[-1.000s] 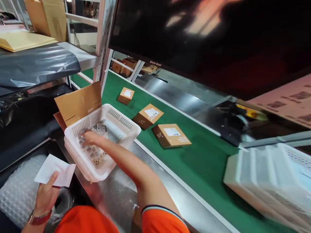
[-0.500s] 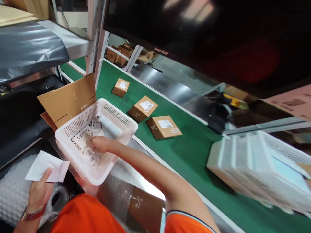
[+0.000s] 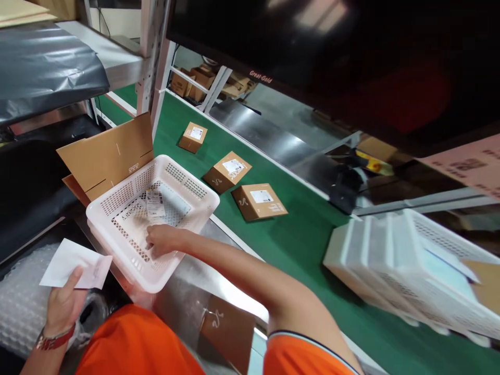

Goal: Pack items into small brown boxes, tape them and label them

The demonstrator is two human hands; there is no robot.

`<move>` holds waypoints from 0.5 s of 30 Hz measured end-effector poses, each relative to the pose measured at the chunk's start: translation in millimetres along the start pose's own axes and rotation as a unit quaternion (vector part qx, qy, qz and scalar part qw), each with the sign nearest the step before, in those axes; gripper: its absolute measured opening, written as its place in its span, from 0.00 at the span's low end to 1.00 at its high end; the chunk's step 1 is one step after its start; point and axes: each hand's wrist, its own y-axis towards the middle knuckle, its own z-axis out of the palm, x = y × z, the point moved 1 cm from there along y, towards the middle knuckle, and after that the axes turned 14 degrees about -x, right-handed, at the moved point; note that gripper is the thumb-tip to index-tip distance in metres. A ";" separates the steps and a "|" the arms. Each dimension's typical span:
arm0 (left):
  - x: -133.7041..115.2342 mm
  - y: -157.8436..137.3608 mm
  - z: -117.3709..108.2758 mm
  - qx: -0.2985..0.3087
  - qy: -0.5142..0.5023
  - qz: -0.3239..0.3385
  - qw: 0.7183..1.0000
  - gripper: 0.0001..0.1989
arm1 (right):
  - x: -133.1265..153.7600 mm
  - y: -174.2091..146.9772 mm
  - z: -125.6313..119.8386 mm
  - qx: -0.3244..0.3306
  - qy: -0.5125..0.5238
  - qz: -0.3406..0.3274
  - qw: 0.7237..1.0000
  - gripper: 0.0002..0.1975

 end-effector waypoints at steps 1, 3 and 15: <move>-0.3 -0.8 0.4 0.008 -0.008 -0.001 1.000 0.46 | -1.1 -2.5 -0.4 -0.010 -0.004 0.017 1.000 0.10; -1.3 -1.5 0.8 0.013 -0.009 -0.005 1.000 0.50 | -1.3 -6.5 0.1 -0.026 -0.014 0.055 0.998 0.08; 3.6 12.2 -15.9 0.049 0.004 -0.001 0.999 0.47 | 11.3 -4.4 10.1 0.023 -0.127 0.224 0.966 0.23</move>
